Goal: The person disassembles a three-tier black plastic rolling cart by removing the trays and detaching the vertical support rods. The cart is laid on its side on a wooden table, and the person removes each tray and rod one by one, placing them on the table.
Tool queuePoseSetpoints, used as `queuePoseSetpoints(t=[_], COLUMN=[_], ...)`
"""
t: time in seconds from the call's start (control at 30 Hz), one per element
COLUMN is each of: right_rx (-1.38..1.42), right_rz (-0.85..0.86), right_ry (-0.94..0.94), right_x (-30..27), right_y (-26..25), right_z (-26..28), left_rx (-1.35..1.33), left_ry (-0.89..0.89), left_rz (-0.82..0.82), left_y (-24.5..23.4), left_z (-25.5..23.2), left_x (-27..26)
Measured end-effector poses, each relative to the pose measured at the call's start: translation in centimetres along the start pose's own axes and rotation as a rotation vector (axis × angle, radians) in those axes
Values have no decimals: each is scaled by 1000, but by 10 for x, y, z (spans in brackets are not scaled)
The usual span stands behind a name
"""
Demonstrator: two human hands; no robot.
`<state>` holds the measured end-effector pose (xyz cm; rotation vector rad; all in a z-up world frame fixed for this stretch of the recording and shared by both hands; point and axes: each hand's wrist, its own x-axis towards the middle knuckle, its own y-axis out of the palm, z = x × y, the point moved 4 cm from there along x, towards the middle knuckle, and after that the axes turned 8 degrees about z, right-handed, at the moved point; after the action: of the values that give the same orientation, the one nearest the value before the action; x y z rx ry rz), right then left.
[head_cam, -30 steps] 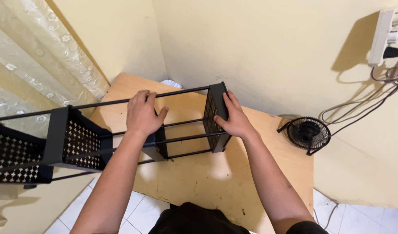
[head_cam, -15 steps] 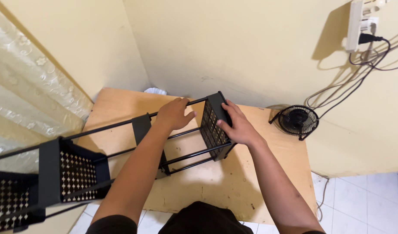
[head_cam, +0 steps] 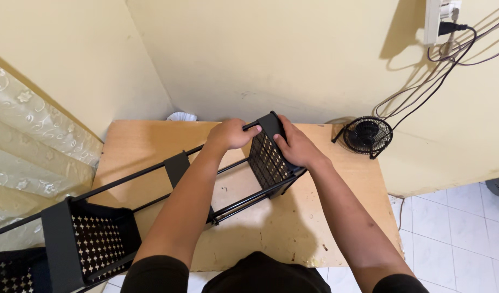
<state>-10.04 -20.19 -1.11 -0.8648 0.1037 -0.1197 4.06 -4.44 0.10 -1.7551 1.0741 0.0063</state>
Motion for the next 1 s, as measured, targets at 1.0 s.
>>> queuePoseSetpoints(t=[1.0], right_rx=[111], right_rz=[111], right_ry=[12], right_x=[1], right_y=[-1], right_z=[-10], left_rx=[-179], left_ry=[-118], left_rz=[57], left_y=[20], left_z=[10], left_x=[44])
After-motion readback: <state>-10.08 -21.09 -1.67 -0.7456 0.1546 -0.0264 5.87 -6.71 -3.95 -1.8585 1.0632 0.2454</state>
